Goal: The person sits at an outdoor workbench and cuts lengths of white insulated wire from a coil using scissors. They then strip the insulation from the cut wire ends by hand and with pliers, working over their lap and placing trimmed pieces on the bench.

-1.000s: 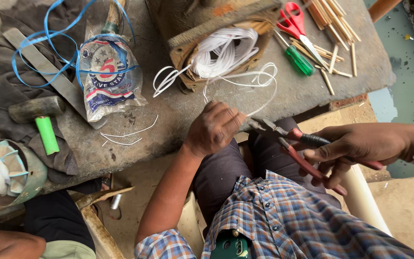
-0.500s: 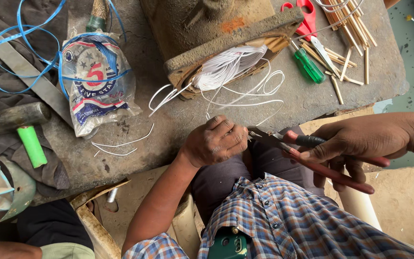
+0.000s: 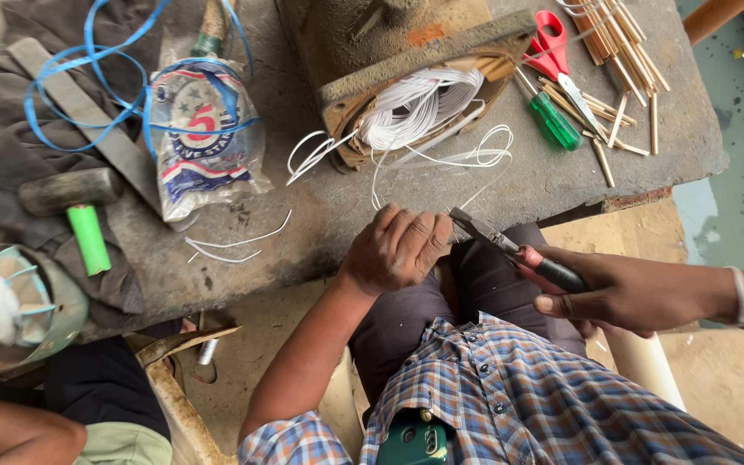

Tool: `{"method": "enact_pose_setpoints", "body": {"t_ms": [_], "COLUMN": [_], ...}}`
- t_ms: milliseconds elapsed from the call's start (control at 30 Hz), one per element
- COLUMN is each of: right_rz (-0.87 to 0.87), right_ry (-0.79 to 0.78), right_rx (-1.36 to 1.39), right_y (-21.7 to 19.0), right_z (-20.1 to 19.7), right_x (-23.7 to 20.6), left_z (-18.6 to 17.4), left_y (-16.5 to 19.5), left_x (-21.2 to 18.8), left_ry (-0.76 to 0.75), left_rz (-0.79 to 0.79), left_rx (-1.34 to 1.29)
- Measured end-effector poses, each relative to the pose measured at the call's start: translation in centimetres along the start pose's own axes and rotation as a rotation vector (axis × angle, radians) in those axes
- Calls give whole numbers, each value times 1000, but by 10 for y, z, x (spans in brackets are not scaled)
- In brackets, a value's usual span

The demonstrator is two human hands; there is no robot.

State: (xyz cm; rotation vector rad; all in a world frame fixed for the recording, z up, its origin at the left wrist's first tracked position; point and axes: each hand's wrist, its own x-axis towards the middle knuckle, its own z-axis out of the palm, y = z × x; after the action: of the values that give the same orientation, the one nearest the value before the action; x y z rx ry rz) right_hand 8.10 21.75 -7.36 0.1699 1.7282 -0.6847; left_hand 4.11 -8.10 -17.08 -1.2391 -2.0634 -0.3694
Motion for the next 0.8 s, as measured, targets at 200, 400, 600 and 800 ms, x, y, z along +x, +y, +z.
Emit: {"method": "enact_pose_setpoints", "body": {"t_ms": [200,400,600,800], "right_rz": [-380,-631,-772,-890], "right_ry": [267,411,427,347], "right_rx": [-165,-316,-261,-42], "right_y": [17,26,26,30], "right_z": [12,9,15,33], "right_x": [24,39,50,59], "left_z": [-8,-12,-15,-17], "left_y": [11,17,16,18], "left_x": [7,14,19,21], "left_ry": [103,135,163,113], "left_rz": [-102,-220,-297,-335], "left_rx": [-5,-126,-236,-259]}}
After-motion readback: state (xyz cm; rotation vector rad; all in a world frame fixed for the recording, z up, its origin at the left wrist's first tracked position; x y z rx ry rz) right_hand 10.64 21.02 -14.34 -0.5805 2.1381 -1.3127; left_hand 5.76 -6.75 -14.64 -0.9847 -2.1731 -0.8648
